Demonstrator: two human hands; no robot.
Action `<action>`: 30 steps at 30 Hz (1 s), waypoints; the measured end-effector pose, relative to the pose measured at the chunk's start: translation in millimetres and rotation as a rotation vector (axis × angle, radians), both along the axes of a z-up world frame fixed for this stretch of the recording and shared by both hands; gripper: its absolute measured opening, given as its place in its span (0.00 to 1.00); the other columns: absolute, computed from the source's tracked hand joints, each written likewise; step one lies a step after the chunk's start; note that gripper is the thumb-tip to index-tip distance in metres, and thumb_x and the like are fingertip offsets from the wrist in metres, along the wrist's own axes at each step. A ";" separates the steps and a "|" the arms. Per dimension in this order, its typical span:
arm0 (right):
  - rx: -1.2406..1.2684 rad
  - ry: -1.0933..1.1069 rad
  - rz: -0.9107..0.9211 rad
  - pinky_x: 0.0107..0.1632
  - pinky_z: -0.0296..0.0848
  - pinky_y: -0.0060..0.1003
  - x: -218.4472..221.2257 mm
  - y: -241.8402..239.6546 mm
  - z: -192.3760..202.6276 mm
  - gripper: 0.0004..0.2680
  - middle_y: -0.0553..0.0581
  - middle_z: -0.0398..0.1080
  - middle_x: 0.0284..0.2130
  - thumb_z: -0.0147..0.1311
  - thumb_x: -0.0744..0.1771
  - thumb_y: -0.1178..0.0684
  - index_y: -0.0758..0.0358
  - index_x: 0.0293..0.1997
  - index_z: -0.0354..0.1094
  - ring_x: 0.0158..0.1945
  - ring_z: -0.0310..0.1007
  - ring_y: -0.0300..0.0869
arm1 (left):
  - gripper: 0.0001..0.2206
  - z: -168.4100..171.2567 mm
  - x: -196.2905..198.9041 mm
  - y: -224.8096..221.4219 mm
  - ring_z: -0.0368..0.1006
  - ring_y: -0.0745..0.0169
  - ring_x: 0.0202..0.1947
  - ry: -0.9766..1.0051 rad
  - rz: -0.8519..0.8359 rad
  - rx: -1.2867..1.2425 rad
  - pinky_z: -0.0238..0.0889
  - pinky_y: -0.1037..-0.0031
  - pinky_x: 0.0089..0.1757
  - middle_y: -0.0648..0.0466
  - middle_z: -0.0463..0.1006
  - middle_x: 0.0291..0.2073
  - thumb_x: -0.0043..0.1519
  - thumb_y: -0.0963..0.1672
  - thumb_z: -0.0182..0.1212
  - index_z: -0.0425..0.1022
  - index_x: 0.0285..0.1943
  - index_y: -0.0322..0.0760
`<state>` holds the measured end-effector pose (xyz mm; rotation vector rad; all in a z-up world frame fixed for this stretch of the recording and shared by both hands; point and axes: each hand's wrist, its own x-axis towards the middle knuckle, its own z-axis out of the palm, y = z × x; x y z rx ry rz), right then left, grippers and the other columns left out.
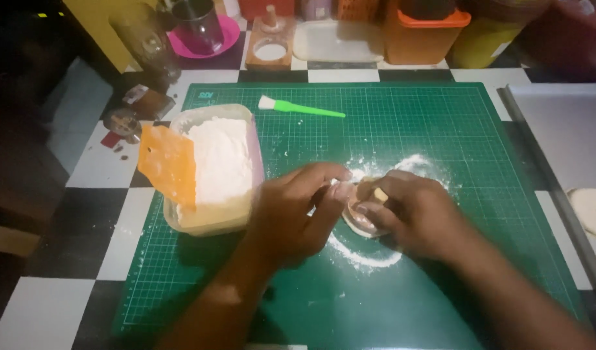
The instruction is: The person is shaping dough into donuts by using a circular cutter to remove the center of pre-portioned dough balls on a floured surface.
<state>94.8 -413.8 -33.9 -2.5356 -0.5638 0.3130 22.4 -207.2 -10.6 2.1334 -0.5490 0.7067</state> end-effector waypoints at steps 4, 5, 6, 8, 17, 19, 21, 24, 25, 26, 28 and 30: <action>0.150 -0.215 0.151 0.32 0.67 0.37 6.8 -10.9 -25.4 0.08 0.47 0.76 0.33 0.56 0.64 0.42 0.43 0.41 0.78 0.29 0.73 0.42 | 0.18 1.4 -1.8 -0.5 0.82 0.50 0.32 -0.011 0.002 0.028 0.74 0.68 0.29 0.40 0.84 0.38 0.69 0.46 0.42 0.77 0.47 0.27; 0.151 -0.218 0.151 0.32 0.67 0.37 6.3 -10.6 -22.6 0.08 0.47 0.76 0.33 0.56 0.64 0.42 0.43 0.41 0.78 0.29 0.73 0.42 | 0.18 2.0 -1.9 -0.9 0.82 0.50 0.32 -0.013 0.001 0.030 0.74 0.68 0.29 0.40 0.84 0.38 0.69 0.46 0.42 0.77 0.47 0.27; 0.122 -0.194 0.142 0.34 0.69 0.38 6.0 -9.8 -20.3 0.08 0.48 0.77 0.35 0.57 0.64 0.43 0.44 0.43 0.78 0.31 0.74 0.43 | 0.18 2.3 -1.9 -1.0 0.82 0.50 0.32 -0.009 0.009 0.039 0.74 0.68 0.29 0.40 0.84 0.39 0.69 0.46 0.42 0.77 0.47 0.26; 0.093 -0.170 0.134 0.35 0.70 0.40 6.8 -9.2 -19.3 0.08 0.49 0.77 0.37 0.58 0.64 0.45 0.45 0.45 0.78 0.33 0.75 0.44 | 0.18 1.1 -1.7 -0.8 0.82 0.49 0.33 -0.005 0.017 0.049 0.75 0.68 0.29 0.39 0.84 0.39 0.69 0.46 0.43 0.78 0.48 0.26; 0.170 -0.263 0.208 0.35 0.68 0.39 8.6 -10.2 -24.9 0.11 0.49 0.77 0.31 0.50 0.65 0.40 0.48 0.41 0.77 0.32 0.74 0.43 | 0.15 0.8 -3.2 -1.2 0.82 0.49 0.33 -0.095 0.016 0.067 0.74 0.68 0.30 0.40 0.84 0.39 0.68 0.43 0.46 0.77 0.48 0.26; 0.138 -0.233 0.215 0.34 0.68 0.40 8.2 -11.1 -24.2 0.10 0.51 0.75 0.30 0.52 0.66 0.41 0.50 0.41 0.77 0.32 0.73 0.44 | 0.15 1.4 -4.5 -2.7 0.82 0.50 0.32 -0.076 0.026 0.072 0.74 0.68 0.29 0.40 0.85 0.38 0.68 0.44 0.47 0.78 0.48 0.25; 0.131 -0.245 0.258 0.38 0.70 0.41 7.6 -11.2 -19.9 0.10 0.52 0.76 0.35 0.51 0.66 0.43 0.51 0.45 0.76 0.35 0.74 0.45 | 0.16 3.6 -5.5 -2.4 0.81 0.51 0.31 -0.068 0.006 0.066 0.72 0.69 0.29 0.40 0.84 0.38 0.69 0.44 0.45 0.77 0.47 0.26; 0.204 -0.239 0.231 0.35 0.71 0.44 -2.2 -3.8 -3.4 0.08 0.57 0.76 0.30 0.54 0.66 0.48 0.57 0.40 0.77 0.32 0.74 0.49 | 0.16 -4.1 3.1 0.0 0.80 0.51 0.27 -0.067 -0.013 0.037 0.72 0.71 0.26 0.42 0.82 0.32 0.69 0.46 0.45 0.79 0.46 0.29; 0.285 -0.217 0.168 0.29 0.71 0.46 -6.7 1.0 3.5 0.07 0.61 0.75 0.21 0.57 0.65 0.51 0.61 0.32 0.79 0.24 0.72 0.51 | 0.17 -8.6 7.6 2.0 0.82 0.50 0.23 -0.070 -0.006 0.015 0.74 0.72 0.23 0.44 0.81 0.27 0.69 0.47 0.47 0.80 0.45 0.32; 0.286 -0.217 0.167 0.29 0.71 0.46 -6.6 -1.4 7.8 0.07 0.61 0.75 0.21 0.57 0.65 0.51 0.61 0.32 0.79 0.24 0.72 0.51 | 0.17 -7.4 7.5 1.3 0.82 0.50 0.23 -0.070 -0.007 0.016 0.74 0.72 0.23 0.44 0.81 0.27 0.69 0.47 0.47 0.80 0.45 0.32; 0.333 -0.147 0.040 0.33 0.76 0.42 -7.4 -5.9 15.2 0.06 0.61 0.75 0.23 0.59 0.65 0.54 0.63 0.37 0.79 0.26 0.74 0.48 | 0.17 -6.3 6.2 0.1 0.82 0.48 0.23 -0.067 -0.007 -0.042 0.74 0.71 0.22 0.42 0.82 0.27 0.69 0.46 0.46 0.80 0.44 0.31; 0.281 -0.153 0.053 0.34 0.76 0.43 -11.6 -0.6 19.3 0.06 0.61 0.75 0.23 0.59 0.65 0.53 0.62 0.36 0.79 0.26 0.74 0.49 | 0.17 -15.1 6.9 0.4 0.82 0.48 0.23 -0.051 -0.007 -0.069 0.74 0.71 0.22 0.42 0.82 0.27 0.69 0.47 0.47 0.81 0.44 0.32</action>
